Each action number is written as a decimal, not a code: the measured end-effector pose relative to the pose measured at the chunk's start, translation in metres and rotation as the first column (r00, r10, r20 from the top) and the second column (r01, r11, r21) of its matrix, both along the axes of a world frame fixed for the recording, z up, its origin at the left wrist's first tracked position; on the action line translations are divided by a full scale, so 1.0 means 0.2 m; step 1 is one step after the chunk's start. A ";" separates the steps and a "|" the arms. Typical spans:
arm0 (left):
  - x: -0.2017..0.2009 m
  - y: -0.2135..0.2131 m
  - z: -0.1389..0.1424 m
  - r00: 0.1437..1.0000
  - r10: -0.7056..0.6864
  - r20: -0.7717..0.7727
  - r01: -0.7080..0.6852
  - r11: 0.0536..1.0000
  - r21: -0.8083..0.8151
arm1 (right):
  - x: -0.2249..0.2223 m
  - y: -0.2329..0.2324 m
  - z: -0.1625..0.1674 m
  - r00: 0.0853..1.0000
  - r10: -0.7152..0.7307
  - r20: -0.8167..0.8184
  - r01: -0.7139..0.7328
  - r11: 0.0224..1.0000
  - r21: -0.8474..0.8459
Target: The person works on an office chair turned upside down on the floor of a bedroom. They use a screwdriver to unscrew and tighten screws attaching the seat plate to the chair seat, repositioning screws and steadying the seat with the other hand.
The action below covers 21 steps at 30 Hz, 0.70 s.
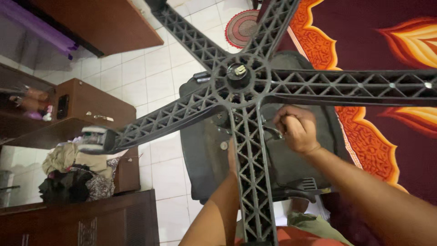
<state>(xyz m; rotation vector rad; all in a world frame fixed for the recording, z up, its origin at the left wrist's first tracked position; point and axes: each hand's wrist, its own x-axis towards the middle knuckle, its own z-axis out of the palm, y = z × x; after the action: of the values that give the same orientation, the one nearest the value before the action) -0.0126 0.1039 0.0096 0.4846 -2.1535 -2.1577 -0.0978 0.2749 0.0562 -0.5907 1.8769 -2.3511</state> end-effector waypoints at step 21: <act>0.25 -0.12 -0.16 0.966 0.258 0.005 -0.249 0.935 -0.253 | 0.20 0.08 0.21 0.956 -0.221 -0.194 0.261 0.941 0.217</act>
<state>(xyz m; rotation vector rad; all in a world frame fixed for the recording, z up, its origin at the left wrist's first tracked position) 0.0374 0.0794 -0.0217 0.7405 -2.1994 -1.7289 -0.0573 0.2906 0.0986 -0.5763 2.3926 -2.2155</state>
